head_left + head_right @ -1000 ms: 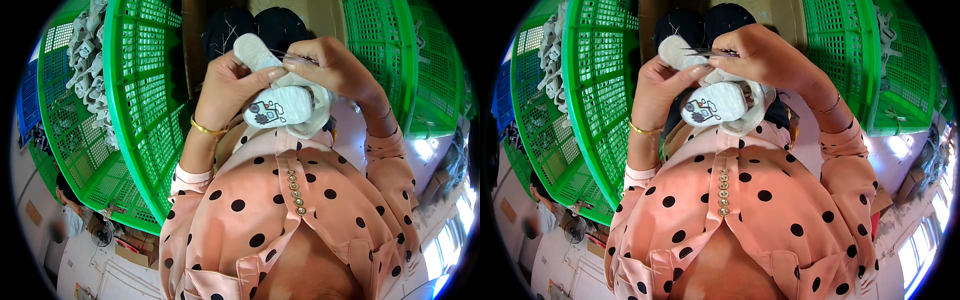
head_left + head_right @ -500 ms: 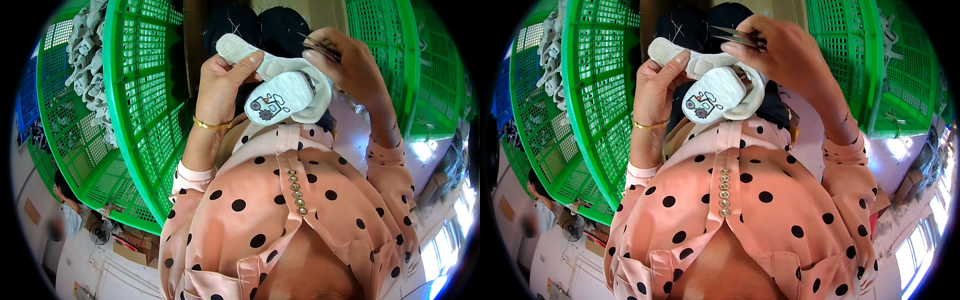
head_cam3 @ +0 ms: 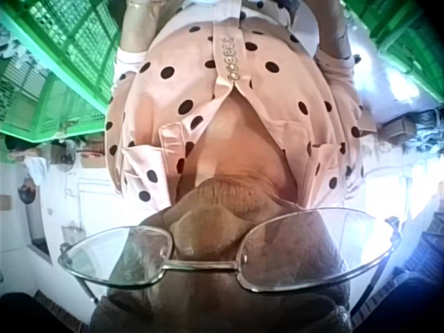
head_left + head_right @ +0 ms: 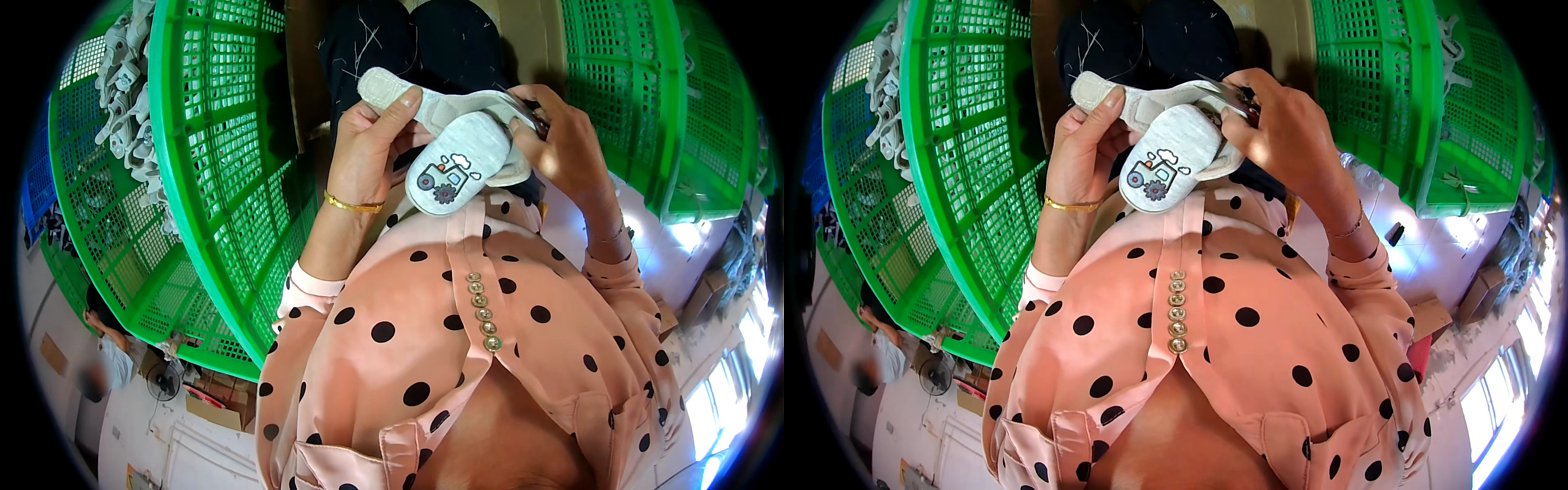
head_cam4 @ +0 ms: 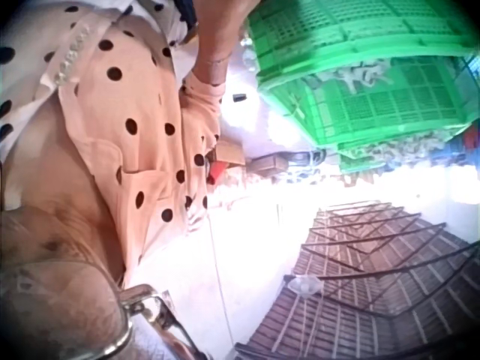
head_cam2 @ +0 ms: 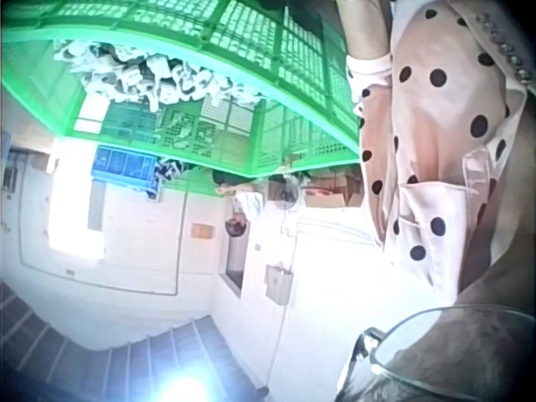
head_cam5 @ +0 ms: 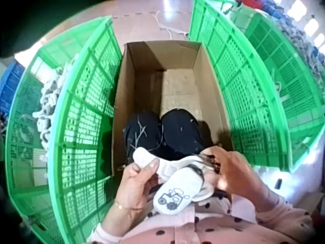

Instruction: The person sits on the floor and uses scissors to trim loose threads and excess fabric from the edges of small white shoes. They handle the shoes one at a time, turning them to access different sides, and place the finished items into a green crate.

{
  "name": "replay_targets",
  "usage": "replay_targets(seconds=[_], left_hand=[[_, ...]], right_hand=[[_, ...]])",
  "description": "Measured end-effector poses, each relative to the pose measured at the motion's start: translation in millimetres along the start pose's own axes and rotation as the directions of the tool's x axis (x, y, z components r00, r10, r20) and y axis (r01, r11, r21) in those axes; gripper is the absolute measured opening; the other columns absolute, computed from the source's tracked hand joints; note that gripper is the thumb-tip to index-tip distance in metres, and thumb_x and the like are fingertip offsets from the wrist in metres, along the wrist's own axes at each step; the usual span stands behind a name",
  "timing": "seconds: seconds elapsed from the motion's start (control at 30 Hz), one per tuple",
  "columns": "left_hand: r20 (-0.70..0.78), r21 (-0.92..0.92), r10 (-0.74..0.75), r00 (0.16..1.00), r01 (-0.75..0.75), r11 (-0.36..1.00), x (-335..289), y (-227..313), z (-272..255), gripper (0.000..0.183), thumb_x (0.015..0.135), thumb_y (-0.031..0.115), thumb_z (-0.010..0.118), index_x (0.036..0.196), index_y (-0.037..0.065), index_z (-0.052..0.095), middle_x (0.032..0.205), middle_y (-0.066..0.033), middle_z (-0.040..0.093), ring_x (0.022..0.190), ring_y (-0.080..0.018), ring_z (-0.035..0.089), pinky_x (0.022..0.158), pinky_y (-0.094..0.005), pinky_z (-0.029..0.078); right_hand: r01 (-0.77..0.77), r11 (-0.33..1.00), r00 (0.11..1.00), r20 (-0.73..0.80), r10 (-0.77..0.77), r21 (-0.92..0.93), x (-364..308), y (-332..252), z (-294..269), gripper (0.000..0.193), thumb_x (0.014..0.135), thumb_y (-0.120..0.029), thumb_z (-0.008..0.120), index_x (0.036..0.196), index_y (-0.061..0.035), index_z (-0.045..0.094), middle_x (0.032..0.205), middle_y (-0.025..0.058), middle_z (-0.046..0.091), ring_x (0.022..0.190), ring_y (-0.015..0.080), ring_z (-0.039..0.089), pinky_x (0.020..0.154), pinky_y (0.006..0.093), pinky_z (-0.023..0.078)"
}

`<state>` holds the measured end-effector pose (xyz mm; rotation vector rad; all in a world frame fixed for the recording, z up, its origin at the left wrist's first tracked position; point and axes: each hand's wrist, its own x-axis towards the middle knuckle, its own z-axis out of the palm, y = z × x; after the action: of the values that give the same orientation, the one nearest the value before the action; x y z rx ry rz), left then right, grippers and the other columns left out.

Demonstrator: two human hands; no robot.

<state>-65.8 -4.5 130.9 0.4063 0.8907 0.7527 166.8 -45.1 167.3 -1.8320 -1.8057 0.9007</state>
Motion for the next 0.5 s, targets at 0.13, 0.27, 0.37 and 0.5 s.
replay_targets(seconds=[0.13, 0.27, 0.37, 0.5], left_hand=[[-0.013, 0.183, 0.06, 0.998, -0.057, 0.982, -10.2, 1.7, 7.1, 0.017, 0.088, 0.009, 0.07, 0.101, -0.002, 0.068, 0.093, -0.0108, 0.072, 0.083, -0.0177, 0.07, 0.075, -0.0307, 0.058], [-0.027, 0.422, 0.062, 0.998, -0.044, 0.906, -12.1, 10.4, 3.9, 0.017, 0.084, 0.005, 0.073, 0.099, -0.003, 0.069, 0.094, -0.0125, 0.072, 0.082, -0.0192, 0.07, 0.075, -0.0315, 0.058], [0.0, 0.261, -0.046, 0.999, 0.044, 0.964, -13.2, 13.1, -2.1, 0.018, 0.083, 0.0, 0.071, 0.101, -0.003, 0.068, 0.095, -0.0139, 0.071, 0.083, -0.021, 0.071, 0.077, -0.0337, 0.059], [0.04, 0.133, -0.163, 0.986, 0.157, 0.979, -16.9, 18.6, -6.9, 0.019, 0.083, -0.002, 0.069, 0.102, -0.003, 0.068, 0.096, -0.0148, 0.071, 0.083, -0.022, 0.071, 0.077, -0.0349, 0.061]], right_hand=[[0.05, 0.999, 0.997, -0.066, -0.051, -0.009, -2.5, 4.5, 4.3, 0.025, 0.082, -0.014, 0.066, 0.103, -0.0016, 0.062, 0.072, 0.0172, 0.065, 0.067, 0.0362, 0.064, 0.062, 0.0392, 0.049], [0.075, 0.996, 0.995, -0.061, -0.078, -0.05, -1.2, -0.2, 3.4, 0.025, 0.082, -0.013, 0.065, 0.105, -0.0015, 0.062, 0.076, 0.0184, 0.066, 0.069, 0.0364, 0.064, 0.063, 0.0383, 0.05], [0.066, 0.996, 0.996, -0.06, -0.063, 0.055, -0.6, 4.6, 4.8, 0.025, 0.082, -0.011, 0.064, 0.105, -0.0019, 0.062, 0.078, 0.0191, 0.066, 0.07, 0.0366, 0.065, 0.063, 0.0374, 0.051], [0.124, 0.988, 0.992, -0.03, -0.121, 0.092, -3.0, 10.2, 8.6, 0.032, 0.083, -0.018, 0.068, 0.11, -0.0032, 0.06, 0.077, 0.0177, 0.066, 0.069, 0.035, 0.065, 0.062, 0.0358, 0.051]])
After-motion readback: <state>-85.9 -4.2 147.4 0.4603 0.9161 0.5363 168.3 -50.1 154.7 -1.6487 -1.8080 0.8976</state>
